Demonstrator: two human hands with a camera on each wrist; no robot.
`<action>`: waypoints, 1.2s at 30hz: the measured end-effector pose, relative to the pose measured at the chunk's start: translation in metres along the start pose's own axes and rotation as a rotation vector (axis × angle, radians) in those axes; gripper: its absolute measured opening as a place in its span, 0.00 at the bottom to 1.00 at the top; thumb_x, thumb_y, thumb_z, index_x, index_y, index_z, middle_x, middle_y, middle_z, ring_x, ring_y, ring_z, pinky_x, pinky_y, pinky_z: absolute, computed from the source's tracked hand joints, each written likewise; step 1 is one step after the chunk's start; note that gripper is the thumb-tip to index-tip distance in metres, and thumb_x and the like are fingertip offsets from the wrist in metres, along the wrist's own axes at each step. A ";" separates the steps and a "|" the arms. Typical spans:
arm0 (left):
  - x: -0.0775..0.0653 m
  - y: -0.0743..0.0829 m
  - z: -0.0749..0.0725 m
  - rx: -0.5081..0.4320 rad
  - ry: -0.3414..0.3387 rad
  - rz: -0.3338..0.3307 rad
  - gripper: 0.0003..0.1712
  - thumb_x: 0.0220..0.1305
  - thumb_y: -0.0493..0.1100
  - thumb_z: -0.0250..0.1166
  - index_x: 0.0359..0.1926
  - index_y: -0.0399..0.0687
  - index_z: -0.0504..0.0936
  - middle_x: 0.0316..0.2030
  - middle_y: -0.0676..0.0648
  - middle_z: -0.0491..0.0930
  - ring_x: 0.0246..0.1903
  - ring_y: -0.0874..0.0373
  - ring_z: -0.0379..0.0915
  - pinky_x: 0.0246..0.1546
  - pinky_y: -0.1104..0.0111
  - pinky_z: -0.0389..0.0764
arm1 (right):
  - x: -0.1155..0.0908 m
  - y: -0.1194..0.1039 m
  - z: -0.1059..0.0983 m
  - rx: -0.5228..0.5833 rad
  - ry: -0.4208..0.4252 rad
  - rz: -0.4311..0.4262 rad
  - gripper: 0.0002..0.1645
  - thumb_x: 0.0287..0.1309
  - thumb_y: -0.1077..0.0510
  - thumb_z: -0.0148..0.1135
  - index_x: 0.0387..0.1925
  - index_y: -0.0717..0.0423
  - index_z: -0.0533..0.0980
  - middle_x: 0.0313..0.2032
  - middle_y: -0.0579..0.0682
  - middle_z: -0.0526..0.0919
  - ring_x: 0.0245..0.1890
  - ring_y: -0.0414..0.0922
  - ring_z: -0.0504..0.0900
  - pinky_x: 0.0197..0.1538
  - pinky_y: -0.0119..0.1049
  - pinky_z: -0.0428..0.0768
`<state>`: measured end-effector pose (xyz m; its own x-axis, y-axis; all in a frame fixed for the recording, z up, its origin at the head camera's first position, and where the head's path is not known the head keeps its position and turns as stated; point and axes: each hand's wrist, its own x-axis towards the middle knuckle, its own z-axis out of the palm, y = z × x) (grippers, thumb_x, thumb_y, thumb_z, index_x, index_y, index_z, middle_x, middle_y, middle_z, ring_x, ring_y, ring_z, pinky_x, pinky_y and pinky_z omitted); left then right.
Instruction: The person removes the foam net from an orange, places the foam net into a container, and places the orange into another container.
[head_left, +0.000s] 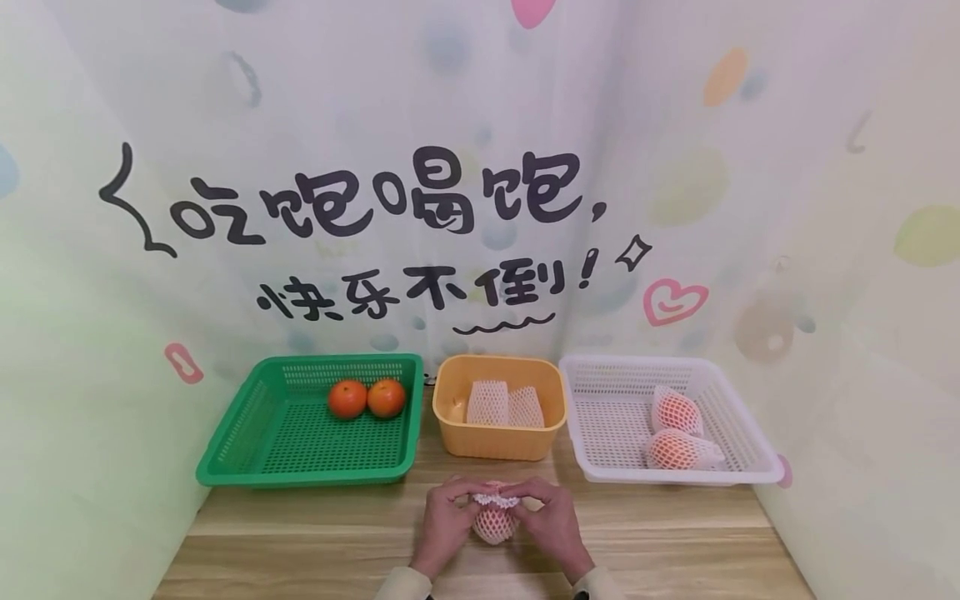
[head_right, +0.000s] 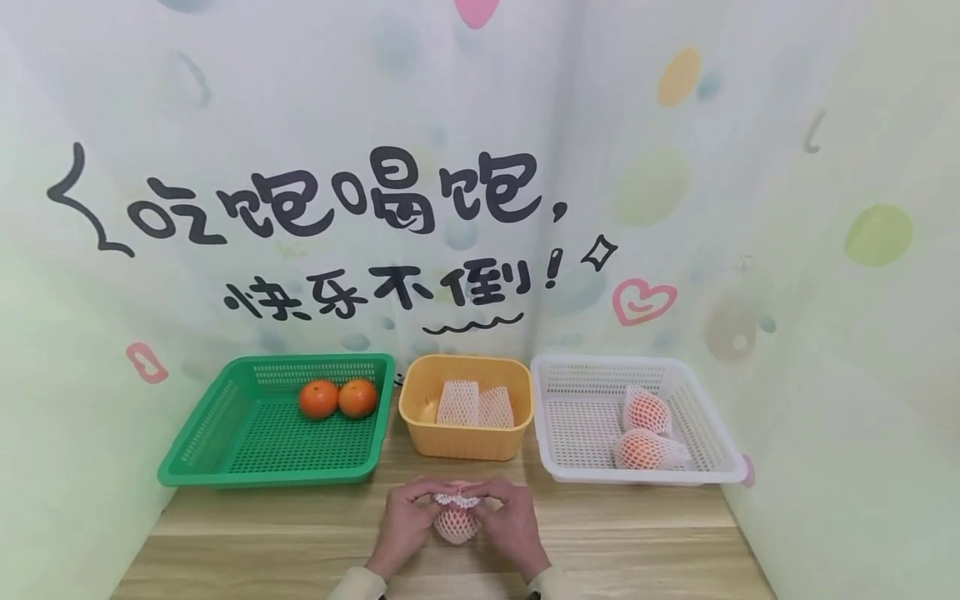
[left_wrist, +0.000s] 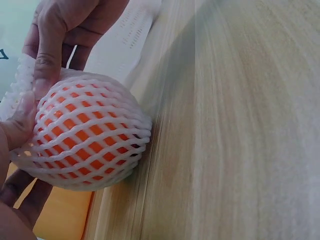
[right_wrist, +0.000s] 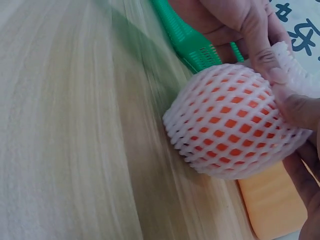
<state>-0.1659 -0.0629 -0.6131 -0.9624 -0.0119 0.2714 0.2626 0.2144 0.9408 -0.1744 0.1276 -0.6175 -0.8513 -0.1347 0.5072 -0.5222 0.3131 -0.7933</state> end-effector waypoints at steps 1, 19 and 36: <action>0.000 -0.001 0.000 -0.010 -0.005 0.004 0.19 0.52 0.25 0.71 0.37 0.55 0.92 0.39 0.55 0.91 0.41 0.64 0.82 0.50 0.72 0.81 | -0.001 0.001 0.000 -0.004 0.009 -0.014 0.19 0.43 0.74 0.76 0.33 0.49 0.89 0.34 0.45 0.91 0.36 0.40 0.89 0.45 0.30 0.85; -0.006 -0.021 -0.008 -0.053 -0.264 -0.068 0.23 0.55 0.48 0.78 0.53 0.54 0.87 0.57 0.49 0.83 0.56 0.61 0.78 0.54 0.71 0.82 | -0.006 -0.002 -0.008 0.038 -0.197 0.330 0.25 0.51 0.50 0.78 0.53 0.45 0.85 0.55 0.42 0.87 0.59 0.43 0.83 0.69 0.46 0.75; -0.001 -0.012 -0.005 0.053 -0.096 0.013 0.13 0.53 0.49 0.79 0.41 0.56 0.92 0.48 0.58 0.88 0.52 0.57 0.84 0.58 0.67 0.80 | -0.003 0.005 0.012 0.053 0.114 -0.040 0.15 0.46 0.76 0.74 0.36 0.61 0.88 0.36 0.56 0.91 0.37 0.48 0.86 0.43 0.24 0.82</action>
<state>-0.1674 -0.0705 -0.6236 -0.9619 0.0845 0.2602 0.2734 0.2652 0.9246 -0.1754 0.1179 -0.6267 -0.8200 -0.0371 0.5712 -0.5599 0.2596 -0.7868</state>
